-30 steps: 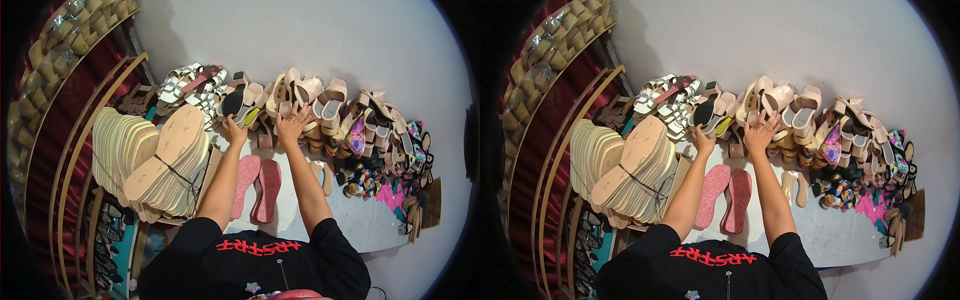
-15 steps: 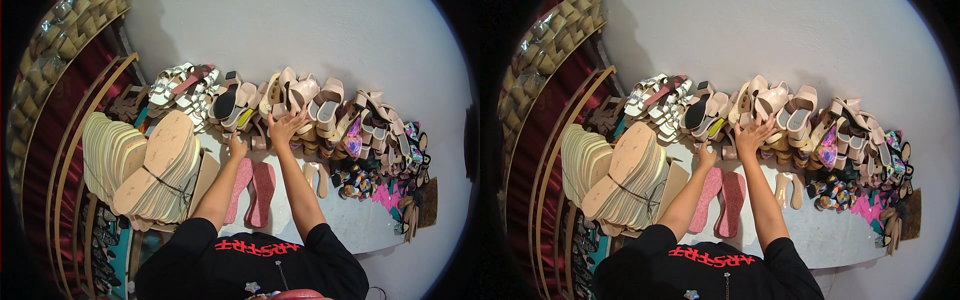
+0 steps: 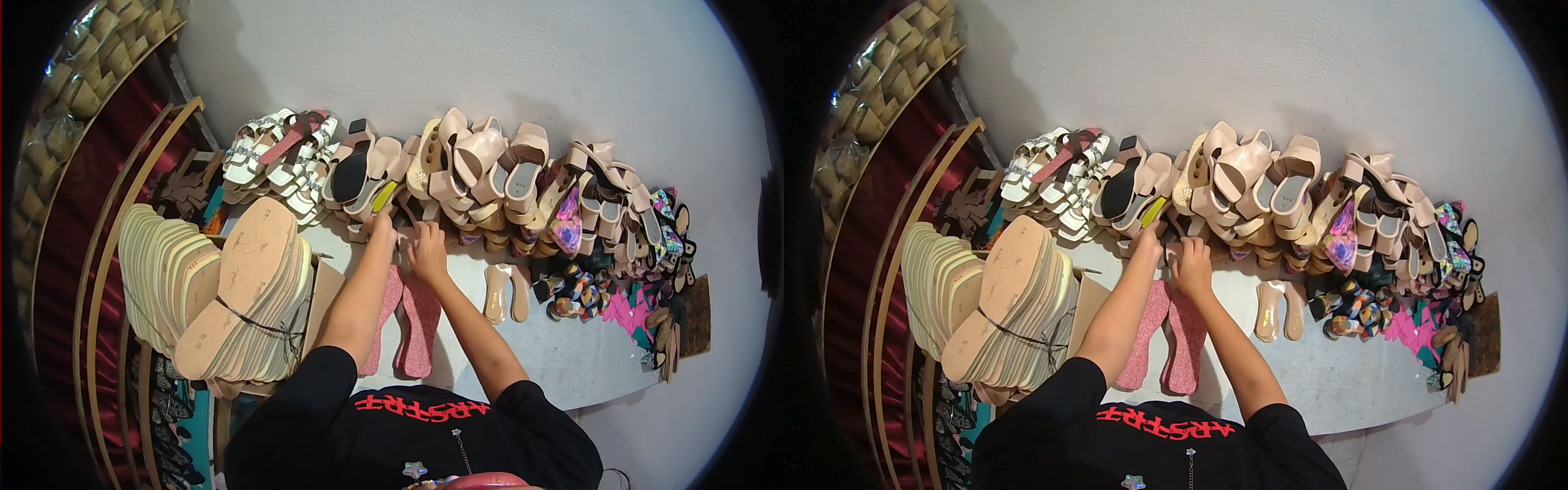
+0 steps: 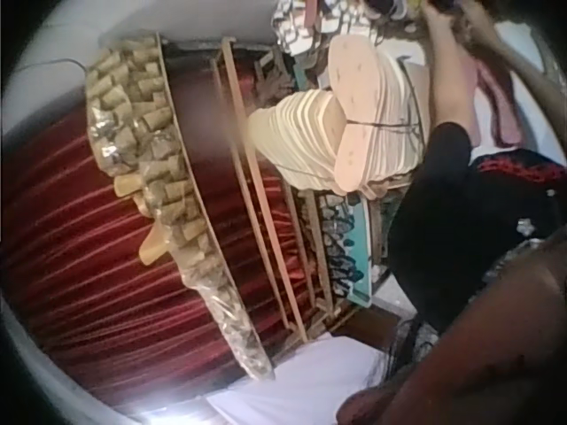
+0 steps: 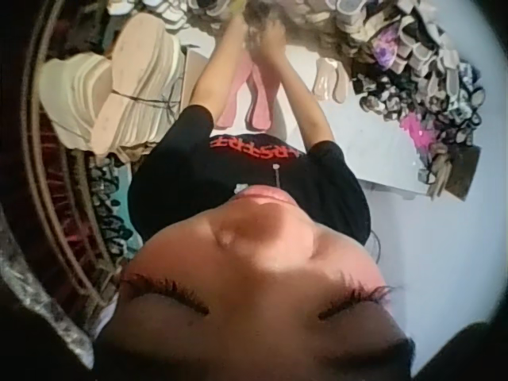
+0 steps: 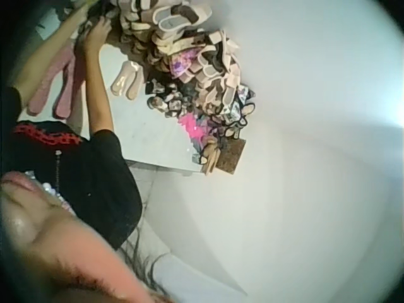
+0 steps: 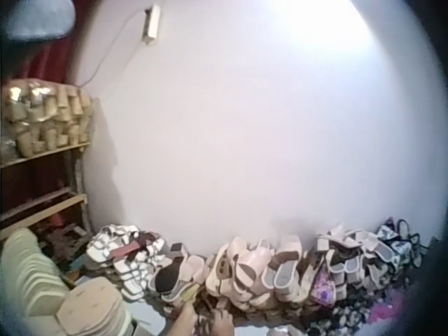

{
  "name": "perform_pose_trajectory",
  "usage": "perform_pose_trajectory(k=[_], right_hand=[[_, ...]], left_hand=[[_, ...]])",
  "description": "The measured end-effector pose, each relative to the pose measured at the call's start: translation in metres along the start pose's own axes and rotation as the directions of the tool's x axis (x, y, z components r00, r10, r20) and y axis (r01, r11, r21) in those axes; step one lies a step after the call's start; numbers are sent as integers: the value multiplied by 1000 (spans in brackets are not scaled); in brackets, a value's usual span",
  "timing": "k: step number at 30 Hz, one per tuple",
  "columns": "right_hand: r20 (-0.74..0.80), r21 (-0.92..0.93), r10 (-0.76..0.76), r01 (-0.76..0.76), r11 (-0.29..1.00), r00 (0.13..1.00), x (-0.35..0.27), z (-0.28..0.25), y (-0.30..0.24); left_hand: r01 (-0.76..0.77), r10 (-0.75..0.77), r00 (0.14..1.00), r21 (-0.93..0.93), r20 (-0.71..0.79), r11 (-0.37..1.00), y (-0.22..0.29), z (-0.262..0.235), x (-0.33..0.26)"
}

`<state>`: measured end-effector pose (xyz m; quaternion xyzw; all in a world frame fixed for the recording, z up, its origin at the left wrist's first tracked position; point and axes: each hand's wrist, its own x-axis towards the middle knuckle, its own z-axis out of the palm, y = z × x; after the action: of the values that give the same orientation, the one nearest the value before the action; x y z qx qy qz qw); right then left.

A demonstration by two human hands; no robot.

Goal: Organize and pair shoe components and finished shoes on a production table.

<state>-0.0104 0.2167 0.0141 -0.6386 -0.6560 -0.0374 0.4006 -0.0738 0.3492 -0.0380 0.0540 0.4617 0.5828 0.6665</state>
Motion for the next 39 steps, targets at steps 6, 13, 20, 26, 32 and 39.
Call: perform_pose_trajectory(k=[6,13,20,26,32,39], right_hand=[[65,-15,315,-314,949,947,6,14,-11],[37,-119,351,-344,931,936,-16,27,0],[208,-210,640,-606,767,739,5,38,-26],[226,-354,689,-601,716,688,-6,36,-7],[332,-163,633,-619,769,699,6,38,-15],[256,-27,641,-658,753,723,29,63,-10]], left_hand=[[-103,169,949,244,-268,964,3,5,-27],[37,-32,999,277,-24,960,-6,4,-23],[-218,22,950,611,312,761,7,-24,42],[-447,313,875,862,368,237,7,-3,-11],[-501,489,821,784,295,367,27,-21,-19],[-569,720,578,822,384,19,79,-19,-53]])
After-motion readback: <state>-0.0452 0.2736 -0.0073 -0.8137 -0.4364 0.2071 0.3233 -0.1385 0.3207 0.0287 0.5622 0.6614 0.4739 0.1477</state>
